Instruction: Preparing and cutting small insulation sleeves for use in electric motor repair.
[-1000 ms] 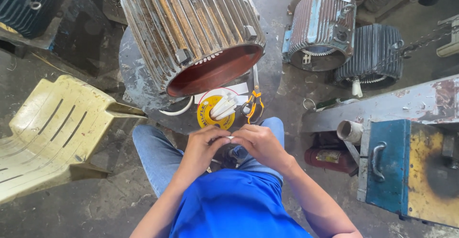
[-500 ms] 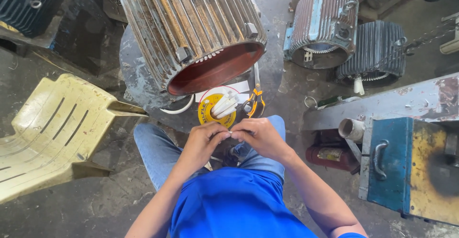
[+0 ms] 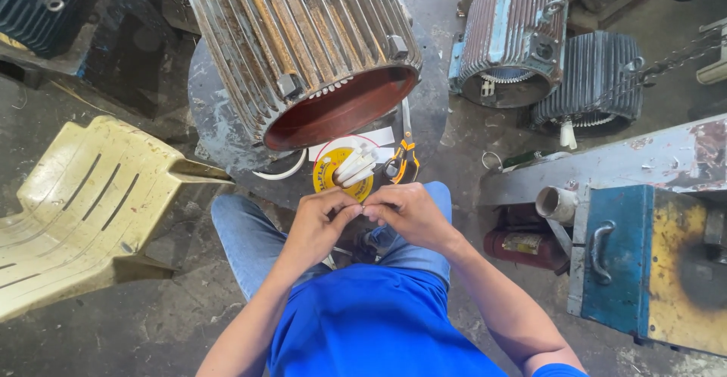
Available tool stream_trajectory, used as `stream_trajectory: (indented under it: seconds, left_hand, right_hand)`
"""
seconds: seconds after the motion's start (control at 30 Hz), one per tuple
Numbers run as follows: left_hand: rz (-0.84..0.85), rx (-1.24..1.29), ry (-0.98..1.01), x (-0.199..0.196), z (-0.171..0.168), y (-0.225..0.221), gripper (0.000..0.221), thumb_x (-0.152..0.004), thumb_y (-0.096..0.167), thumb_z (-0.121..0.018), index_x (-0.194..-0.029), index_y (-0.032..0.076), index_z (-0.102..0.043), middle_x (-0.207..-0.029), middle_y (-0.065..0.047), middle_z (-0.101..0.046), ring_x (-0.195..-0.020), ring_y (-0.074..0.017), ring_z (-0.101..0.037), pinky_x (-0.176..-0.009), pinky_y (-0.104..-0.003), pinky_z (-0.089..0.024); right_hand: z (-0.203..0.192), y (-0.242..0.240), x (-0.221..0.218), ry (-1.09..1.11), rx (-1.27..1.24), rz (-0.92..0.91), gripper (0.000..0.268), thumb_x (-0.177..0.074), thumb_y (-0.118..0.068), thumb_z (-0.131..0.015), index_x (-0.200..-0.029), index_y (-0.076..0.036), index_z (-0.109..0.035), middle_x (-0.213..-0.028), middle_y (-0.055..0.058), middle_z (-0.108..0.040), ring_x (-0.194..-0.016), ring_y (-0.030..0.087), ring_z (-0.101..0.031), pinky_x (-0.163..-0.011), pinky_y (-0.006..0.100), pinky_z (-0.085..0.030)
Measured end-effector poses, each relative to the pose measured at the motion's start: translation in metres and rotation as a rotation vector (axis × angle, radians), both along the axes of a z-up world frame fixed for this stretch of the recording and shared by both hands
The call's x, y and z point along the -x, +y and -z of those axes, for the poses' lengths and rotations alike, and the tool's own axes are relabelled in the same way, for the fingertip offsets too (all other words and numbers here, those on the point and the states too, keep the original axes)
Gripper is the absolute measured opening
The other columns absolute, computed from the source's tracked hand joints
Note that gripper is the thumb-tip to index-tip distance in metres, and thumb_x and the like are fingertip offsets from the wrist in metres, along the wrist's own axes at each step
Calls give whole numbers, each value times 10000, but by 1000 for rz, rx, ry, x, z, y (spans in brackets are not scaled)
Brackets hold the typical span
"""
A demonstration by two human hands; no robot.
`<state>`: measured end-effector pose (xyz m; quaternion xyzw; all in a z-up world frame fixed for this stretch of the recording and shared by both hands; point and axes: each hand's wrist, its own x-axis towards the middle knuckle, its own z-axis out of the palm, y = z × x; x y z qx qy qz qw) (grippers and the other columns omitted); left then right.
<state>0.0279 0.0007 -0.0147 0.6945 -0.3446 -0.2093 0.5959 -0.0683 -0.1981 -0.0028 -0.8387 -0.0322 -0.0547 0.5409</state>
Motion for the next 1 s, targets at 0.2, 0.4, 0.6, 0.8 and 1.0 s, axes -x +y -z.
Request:
stream_trajectory:
  seconds: [0.2, 0.4, 0.6, 0.8, 1.0]
  left_hand:
    - [2, -45, 16, 0, -5, -3, 153, -952, -9, -738, -847, 69, -817, -650, -76, -640, -643, -220, -627, -665, -355, -525]
    - [37, -90, 101, -4, -21, 1, 167, -1022, 46, -689, -939, 30, -833, -733, -143, -729, -724, -261, -719, -724, -380, -576]
    - [31, -140, 107, -5, -30, -1, 90, -969, 10, -752, -982, 21, -840, -755, -139, -717, -744, -240, -685, -719, -376, -557]
    - [17, -26, 228, -14, 0, -5, 61, -982, 62, -775, -954, 34, -821, -655, -94, -710, -644, -162, -653, -704, -329, -566]
    - [96, 31, 339, -23, -29, -5, 237, -1092, 106, -647, -915, 50, -794, -683, -93, -733, -630, -138, -699, -694, -278, -609]
  right_hand:
    - [1, 0, 1, 20, -37, 29, 75, -974, -74, -784, -914, -75, -830, -716, 72, -779, -603, 203, -782, -590, 325, -613]
    - [0, -2, 1, 72, -106, 78, 73, -979, -70, -782, -933, -53, -836, -721, 70, -795, -617, 163, -780, -611, 293, -618]
    - [-4, 0, 0, 94, -120, 66, 70, -977, -77, -792, -942, -34, -835, -742, 90, -804, -631, 173, -785, -616, 304, -622]
    - [7, -14, -4, 123, -183, 33, 118, -992, -119, -793, -1045, -21, -831, -728, 139, -789, -679, 204, -775, -679, 373, -638]
    - [-33, -16, -7, 191, -178, 92, 104, -997, -115, -807, -1042, -26, -838, -711, 95, -784, -694, 132, -774, -684, 288, -640]
